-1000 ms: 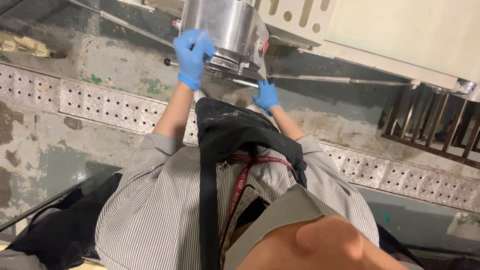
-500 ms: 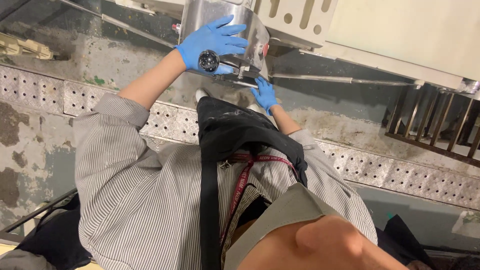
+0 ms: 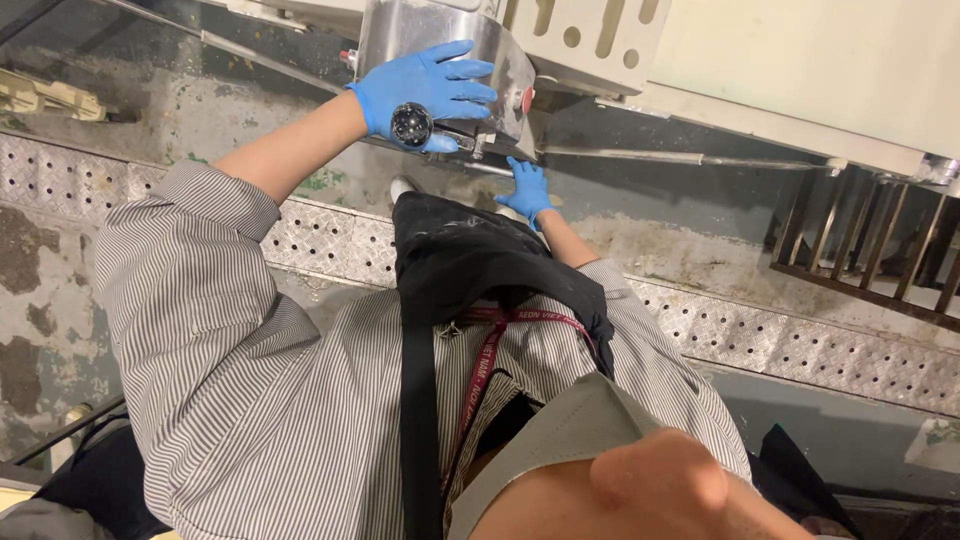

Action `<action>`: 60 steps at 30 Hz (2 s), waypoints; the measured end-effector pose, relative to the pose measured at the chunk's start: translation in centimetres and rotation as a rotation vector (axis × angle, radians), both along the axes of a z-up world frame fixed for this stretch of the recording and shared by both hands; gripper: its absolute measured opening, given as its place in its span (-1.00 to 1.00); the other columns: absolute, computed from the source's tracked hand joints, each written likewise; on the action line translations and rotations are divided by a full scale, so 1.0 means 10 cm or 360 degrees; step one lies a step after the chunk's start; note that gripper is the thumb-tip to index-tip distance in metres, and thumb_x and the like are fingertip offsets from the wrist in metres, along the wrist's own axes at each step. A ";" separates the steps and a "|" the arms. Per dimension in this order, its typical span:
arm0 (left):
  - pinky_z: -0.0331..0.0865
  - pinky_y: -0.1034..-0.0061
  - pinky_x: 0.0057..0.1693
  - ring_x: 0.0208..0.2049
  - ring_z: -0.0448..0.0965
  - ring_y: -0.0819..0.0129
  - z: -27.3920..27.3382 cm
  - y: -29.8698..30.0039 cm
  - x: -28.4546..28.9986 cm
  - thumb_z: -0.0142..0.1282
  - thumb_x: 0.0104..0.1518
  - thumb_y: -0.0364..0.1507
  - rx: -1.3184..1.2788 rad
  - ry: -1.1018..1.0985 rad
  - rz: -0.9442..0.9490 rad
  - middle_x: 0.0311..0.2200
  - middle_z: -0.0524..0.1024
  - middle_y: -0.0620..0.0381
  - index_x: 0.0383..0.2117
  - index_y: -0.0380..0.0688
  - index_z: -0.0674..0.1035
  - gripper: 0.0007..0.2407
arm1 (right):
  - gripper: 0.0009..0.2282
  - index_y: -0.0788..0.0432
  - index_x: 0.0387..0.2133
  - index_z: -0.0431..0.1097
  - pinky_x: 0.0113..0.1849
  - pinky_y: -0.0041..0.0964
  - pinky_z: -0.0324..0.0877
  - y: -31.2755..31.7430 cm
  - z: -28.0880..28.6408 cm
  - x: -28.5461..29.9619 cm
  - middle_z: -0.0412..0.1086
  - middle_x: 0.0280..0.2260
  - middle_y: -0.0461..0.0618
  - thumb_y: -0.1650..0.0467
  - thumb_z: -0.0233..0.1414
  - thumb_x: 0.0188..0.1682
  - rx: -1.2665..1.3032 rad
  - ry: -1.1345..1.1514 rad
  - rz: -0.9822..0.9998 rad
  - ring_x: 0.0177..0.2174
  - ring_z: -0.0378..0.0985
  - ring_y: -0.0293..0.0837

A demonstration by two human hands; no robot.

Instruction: Using a commercial dough sheeter to roll out and fold dough.

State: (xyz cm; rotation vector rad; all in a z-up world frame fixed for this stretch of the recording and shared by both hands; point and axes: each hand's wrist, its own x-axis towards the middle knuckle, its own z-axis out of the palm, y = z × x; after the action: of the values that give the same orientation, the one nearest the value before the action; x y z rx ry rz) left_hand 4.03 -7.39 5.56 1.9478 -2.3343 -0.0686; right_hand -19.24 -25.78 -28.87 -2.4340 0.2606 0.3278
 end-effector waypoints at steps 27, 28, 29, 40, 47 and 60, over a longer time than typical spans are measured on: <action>0.00 0.10 0.50 0.36 0.30 0.18 -0.17 0.05 0.02 0.14 0.03 0.03 -0.0127 0.0050 0.0014 0.30 0.43 0.22 0.11 0.09 0.59 -0.47 | -0.26 0.04 0.31 0.15 0.17 0.29 0.10 -0.07 -0.33 -0.07 -0.13 0.40 0.09 0.13 0.27 -0.15 0.0024 -0.0093 0.0058 0.26 -0.03 0.33; 0.01 0.10 0.51 0.36 0.32 0.19 -0.18 0.06 0.02 0.15 0.06 -0.01 -0.0125 0.0081 0.0048 0.28 0.45 0.23 0.10 0.09 0.60 -0.50 | -0.28 0.03 0.29 0.17 0.18 0.24 0.13 -0.08 -0.37 -0.07 -0.10 0.39 0.09 0.14 0.27 -0.15 0.0020 -0.0144 0.0063 0.26 0.01 0.32; 0.02 0.10 0.51 0.35 0.33 0.20 -0.20 0.06 0.01 0.15 0.08 -0.04 -0.0124 0.0112 0.0082 0.27 0.47 0.24 0.09 0.10 0.61 -0.54 | -0.30 0.02 0.28 0.19 0.19 0.20 0.15 -0.09 -0.40 -0.07 -0.07 0.38 0.09 0.15 0.27 -0.15 0.0015 -0.0195 0.0068 0.26 0.04 0.31; 0.07 0.12 0.42 0.03 0.50 0.17 0.00 -0.35 -0.33 0.17 0.16 -0.07 -0.0071 0.0075 0.0219 -0.26 0.57 0.13 -0.40 0.00 0.65 -0.71 | -0.59 0.10 -0.29 0.59 -0.20 0.10 0.46 -0.30 0.47 0.10 0.53 -0.32 0.22 0.03 0.12 -0.12 -0.0144 0.0295 0.0069 -0.27 0.58 0.23; 0.02 0.12 0.50 -0.08 0.57 0.25 -0.19 -0.36 -0.32 0.18 0.13 -0.13 -0.0137 0.0254 0.0114 -0.37 0.57 0.16 -0.52 0.00 0.62 -0.74 | -0.57 0.15 -0.41 0.56 -0.21 0.08 0.46 -0.20 0.79 0.05 0.54 -0.37 0.21 0.02 0.08 -0.03 -0.0105 0.0264 -0.0146 -0.30 0.58 0.23; 0.19 0.32 0.44 -0.02 0.59 0.25 -0.34 -0.34 -0.30 0.22 0.06 -0.23 -0.0267 0.0187 0.0156 -0.26 0.63 0.13 -0.47 0.00 0.64 -0.84 | -0.66 0.15 -0.34 0.51 -0.22 0.13 0.40 -0.22 0.79 -0.05 0.50 -0.28 0.21 0.12 0.04 0.02 0.0011 0.0032 -0.0153 -0.26 0.54 0.26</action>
State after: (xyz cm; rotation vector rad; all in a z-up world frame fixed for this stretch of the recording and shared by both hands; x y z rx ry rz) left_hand 0.98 -10.78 2.12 1.9185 -2.0960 0.0198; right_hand -19.76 -28.00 -20.95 -2.4031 0.3832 0.3106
